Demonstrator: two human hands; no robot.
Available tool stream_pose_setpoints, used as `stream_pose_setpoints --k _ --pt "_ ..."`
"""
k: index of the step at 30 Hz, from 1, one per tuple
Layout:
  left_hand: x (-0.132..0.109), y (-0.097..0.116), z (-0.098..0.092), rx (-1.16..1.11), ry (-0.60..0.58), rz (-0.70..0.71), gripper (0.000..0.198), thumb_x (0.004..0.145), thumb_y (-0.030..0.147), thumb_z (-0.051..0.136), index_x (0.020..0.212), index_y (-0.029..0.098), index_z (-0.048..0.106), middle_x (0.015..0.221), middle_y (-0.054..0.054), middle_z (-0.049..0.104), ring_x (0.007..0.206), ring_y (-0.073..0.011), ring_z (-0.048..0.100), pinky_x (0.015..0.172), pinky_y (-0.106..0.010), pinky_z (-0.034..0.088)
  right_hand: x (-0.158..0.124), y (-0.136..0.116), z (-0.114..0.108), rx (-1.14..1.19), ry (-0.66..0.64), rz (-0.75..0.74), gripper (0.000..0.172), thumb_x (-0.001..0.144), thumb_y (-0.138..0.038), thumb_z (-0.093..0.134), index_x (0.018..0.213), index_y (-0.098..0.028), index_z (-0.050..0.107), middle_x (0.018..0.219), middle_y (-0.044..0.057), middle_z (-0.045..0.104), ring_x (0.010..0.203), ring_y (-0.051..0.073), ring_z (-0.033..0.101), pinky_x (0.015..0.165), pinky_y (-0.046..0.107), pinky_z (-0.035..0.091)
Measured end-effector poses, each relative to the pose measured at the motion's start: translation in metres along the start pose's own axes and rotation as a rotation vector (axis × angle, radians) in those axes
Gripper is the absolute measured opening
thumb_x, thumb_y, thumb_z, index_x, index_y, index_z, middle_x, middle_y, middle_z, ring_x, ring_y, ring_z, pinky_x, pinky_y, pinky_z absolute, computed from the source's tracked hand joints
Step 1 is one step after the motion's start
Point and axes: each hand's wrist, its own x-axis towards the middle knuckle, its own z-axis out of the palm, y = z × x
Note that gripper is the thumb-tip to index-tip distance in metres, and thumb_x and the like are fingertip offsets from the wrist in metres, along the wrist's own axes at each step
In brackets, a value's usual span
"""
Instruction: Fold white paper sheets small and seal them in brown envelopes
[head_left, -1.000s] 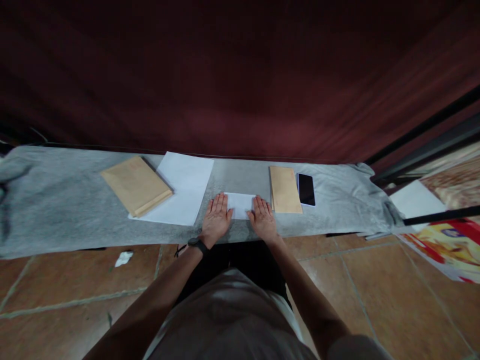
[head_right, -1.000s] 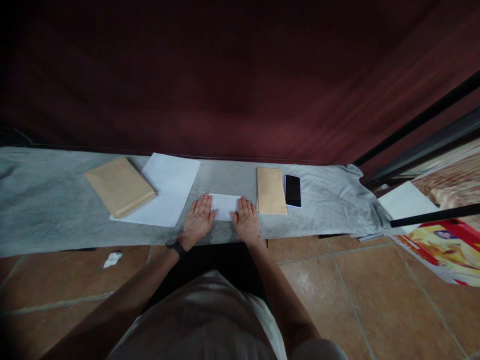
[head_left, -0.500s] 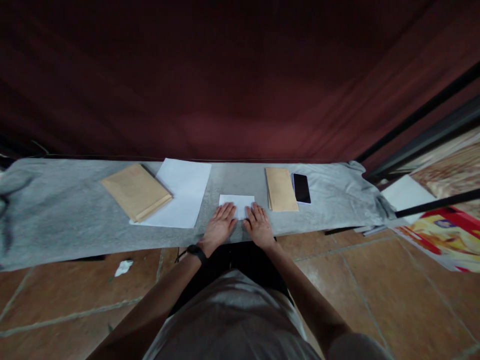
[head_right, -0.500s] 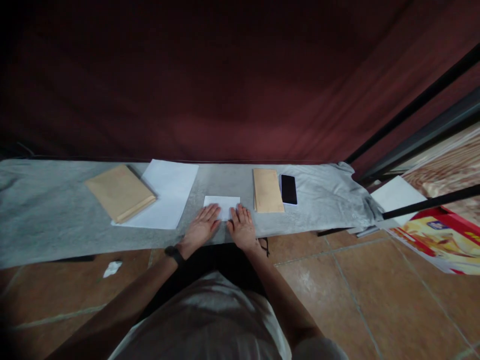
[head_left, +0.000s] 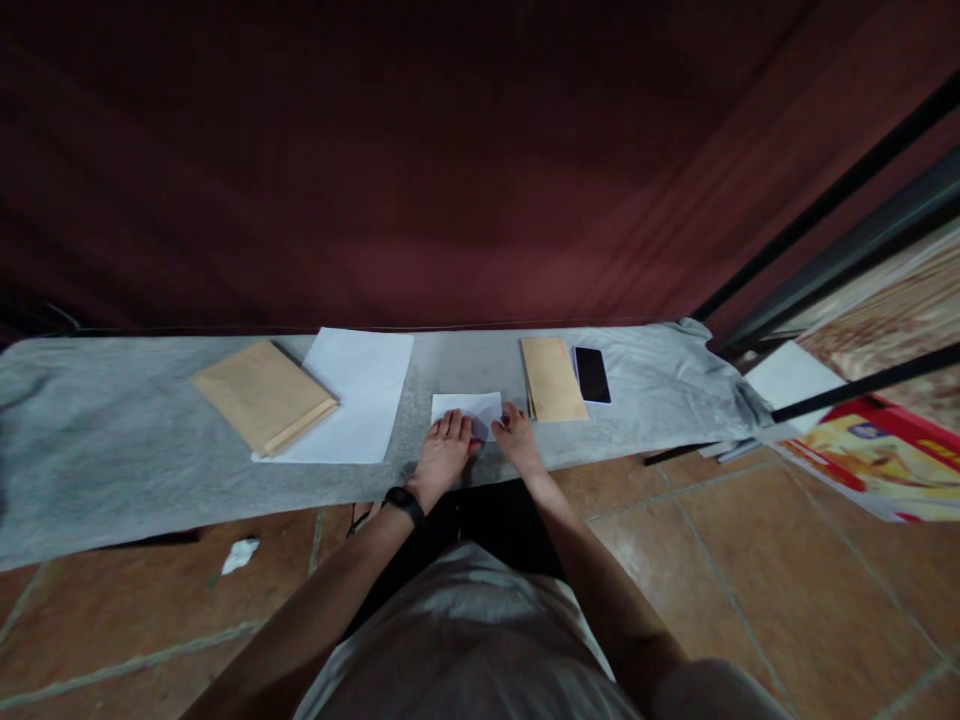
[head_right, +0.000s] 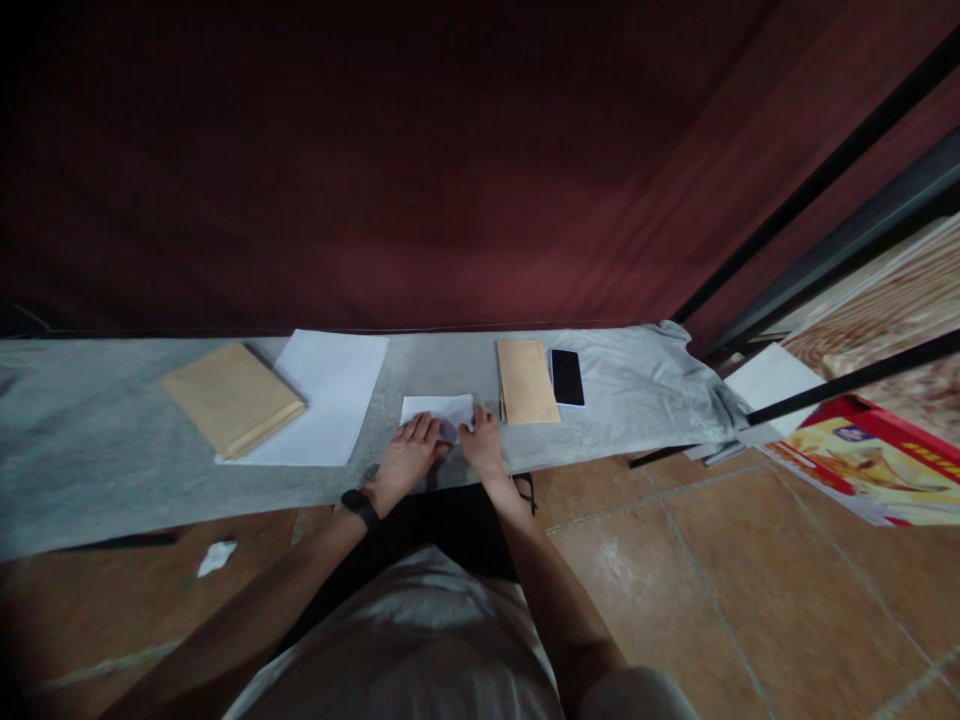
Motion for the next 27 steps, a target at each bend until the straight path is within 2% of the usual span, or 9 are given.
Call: stream_pose_setpoints --k 3,9,11,15,18,22,27 --pt "0.001 0.003 -0.001 0.002 -0.003 -0.001 0.055 0.1 0.041 0.049 0.143 0.006 0.053 0.151 -0.026 0.048 0.141 -0.037 0.045 0.114 -0.048 0.038 0.004 0.0 -0.002 0.007 -0.026 0.034 0.038 0.086 -0.018 0.056 0.123 -0.016 0.062 0.099 0.008 0.071 0.088 0.021 0.067 0.083 0.031 0.053" --pt "0.002 0.009 -0.002 0.009 0.0 -0.029 0.055 0.1 0.039 0.05 0.144 0.007 0.051 0.15 -0.028 0.047 0.142 -0.0376 0.044 0.114 -0.049 0.038 -0.001 -0.008 -0.007 -0.087 -0.036 0.075 0.033 0.085 -0.018 0.06 0.117 -0.012 0.065 0.108 0.016 0.07 0.102 0.026 0.066 0.089 0.033 0.051" --pt "0.003 0.01 -0.002 0.011 -0.003 -0.02 0.054 0.1 0.038 0.048 0.144 0.006 0.051 0.149 -0.029 0.048 0.141 -0.0379 0.045 0.112 -0.05 0.039 0.001 -0.01 -0.008 -0.106 -0.044 0.104 0.028 0.085 -0.017 0.058 0.111 -0.013 0.067 0.104 0.016 0.072 0.1 0.026 0.068 0.088 0.033 0.051" --pt "0.006 0.012 -0.001 0.027 -0.003 -0.01 0.05 0.102 0.035 0.044 0.142 0.005 0.052 0.146 -0.031 0.05 0.138 -0.0388 0.049 0.109 -0.052 0.042 0.008 -0.011 -0.011 -0.063 -0.045 0.112 0.02 0.085 -0.017 0.057 0.1 -0.018 0.071 0.095 0.012 0.075 0.094 0.024 0.07 0.082 0.03 0.05" --pt "0.006 0.013 0.0 0.018 0.013 -0.017 0.05 0.101 0.036 0.045 0.141 0.006 0.053 0.144 -0.031 0.052 0.136 -0.0392 0.051 0.106 -0.051 0.044 0.011 -0.009 -0.013 -0.005 -0.062 0.094 0.013 0.083 -0.019 0.058 0.082 -0.021 0.072 0.079 0.006 0.075 0.081 0.021 0.069 0.072 0.026 0.048" --pt "0.004 0.016 -0.003 -0.034 0.049 -0.043 0.057 0.097 0.042 0.053 0.143 0.01 0.05 0.146 -0.026 0.053 0.137 -0.0377 0.05 0.108 -0.049 0.043 0.007 -0.012 -0.015 0.1 -0.08 0.045 0.018 0.083 -0.023 0.056 0.068 -0.021 0.067 0.063 -0.001 0.066 0.066 0.015 0.062 0.062 0.022 0.044" --pt "0.008 0.021 -0.018 -0.181 0.135 -0.128 0.05 0.098 0.026 0.043 0.145 0.011 0.049 0.141 -0.02 0.06 0.129 -0.0321 0.057 0.108 -0.045 0.044 0.007 -0.023 -0.021 0.248 -0.092 -0.014 0.029 0.09 -0.04 0.052 0.073 -0.021 0.065 0.066 -0.002 0.064 0.063 0.013 0.058 0.059 0.022 0.044"
